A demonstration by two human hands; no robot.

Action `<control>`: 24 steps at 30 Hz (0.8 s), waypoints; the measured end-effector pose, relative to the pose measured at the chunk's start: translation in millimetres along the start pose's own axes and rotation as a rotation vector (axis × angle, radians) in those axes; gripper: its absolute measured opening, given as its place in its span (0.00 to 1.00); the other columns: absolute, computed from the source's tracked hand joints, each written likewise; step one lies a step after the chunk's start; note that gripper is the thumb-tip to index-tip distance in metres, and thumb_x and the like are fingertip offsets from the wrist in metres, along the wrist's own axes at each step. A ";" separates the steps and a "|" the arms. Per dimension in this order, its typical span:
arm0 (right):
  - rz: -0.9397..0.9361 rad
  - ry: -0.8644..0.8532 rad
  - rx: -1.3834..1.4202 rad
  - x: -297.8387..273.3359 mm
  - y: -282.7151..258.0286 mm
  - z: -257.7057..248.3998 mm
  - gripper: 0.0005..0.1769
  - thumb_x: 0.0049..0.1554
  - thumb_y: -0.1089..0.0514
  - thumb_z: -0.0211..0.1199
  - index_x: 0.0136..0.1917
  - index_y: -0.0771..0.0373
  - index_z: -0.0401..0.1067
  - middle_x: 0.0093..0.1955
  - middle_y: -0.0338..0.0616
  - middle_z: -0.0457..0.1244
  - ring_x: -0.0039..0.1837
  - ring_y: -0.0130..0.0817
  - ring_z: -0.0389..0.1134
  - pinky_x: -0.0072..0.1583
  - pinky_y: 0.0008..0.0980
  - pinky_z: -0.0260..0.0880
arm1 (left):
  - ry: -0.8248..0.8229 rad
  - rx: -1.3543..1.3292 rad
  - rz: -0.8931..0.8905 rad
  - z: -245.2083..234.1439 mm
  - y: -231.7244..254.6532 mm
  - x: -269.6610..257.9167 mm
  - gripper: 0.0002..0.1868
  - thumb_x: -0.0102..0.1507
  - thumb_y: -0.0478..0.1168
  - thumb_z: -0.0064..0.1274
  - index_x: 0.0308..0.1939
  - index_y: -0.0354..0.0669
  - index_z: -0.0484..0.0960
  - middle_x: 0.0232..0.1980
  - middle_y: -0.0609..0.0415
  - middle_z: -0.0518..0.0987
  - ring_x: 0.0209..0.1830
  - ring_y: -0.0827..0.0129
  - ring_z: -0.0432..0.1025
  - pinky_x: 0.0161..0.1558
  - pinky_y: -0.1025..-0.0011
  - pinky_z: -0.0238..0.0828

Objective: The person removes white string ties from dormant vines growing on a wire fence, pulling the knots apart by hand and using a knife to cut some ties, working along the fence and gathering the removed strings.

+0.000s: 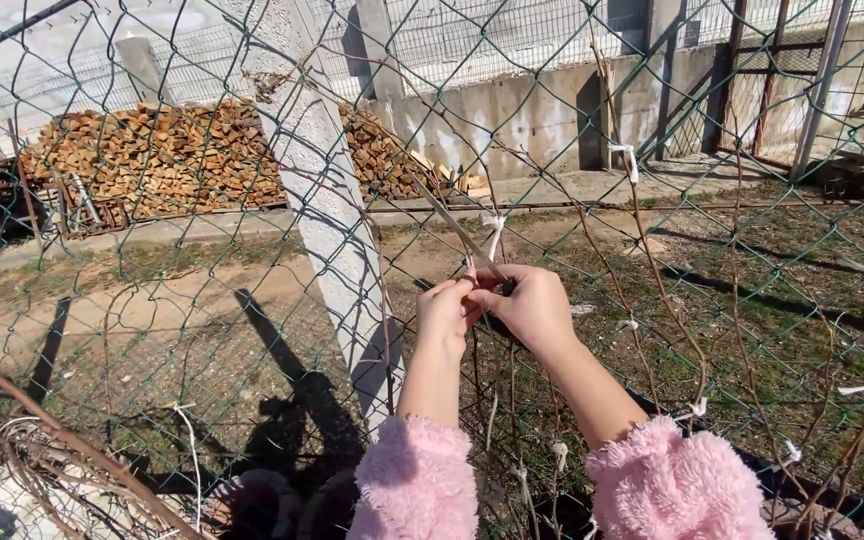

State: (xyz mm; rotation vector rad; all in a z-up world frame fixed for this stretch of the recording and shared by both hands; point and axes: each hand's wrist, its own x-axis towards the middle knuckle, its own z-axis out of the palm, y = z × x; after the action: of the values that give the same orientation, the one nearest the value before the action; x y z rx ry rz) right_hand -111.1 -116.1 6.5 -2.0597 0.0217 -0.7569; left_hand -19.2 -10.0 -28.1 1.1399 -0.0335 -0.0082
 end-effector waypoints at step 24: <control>-0.126 0.089 -0.134 -2.1 7.5 6.7 0.06 0.54 0.59 0.65 0.43 0.49 0.81 0.50 0.40 0.68 0.54 0.51 0.72 0.55 0.45 0.73 | 0.190 0.516 0.222 6.9 15.6 -25.3 0.12 0.61 0.49 0.59 0.26 0.49 0.83 0.28 0.59 0.73 0.30 0.69 0.65 0.33 0.72 0.59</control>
State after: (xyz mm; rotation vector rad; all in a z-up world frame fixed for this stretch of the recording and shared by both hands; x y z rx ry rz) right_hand -107.3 -114.8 -2.9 -2.1685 -0.0073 -0.9466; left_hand -44.9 -9.1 -11.6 1.6420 0.0085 0.3218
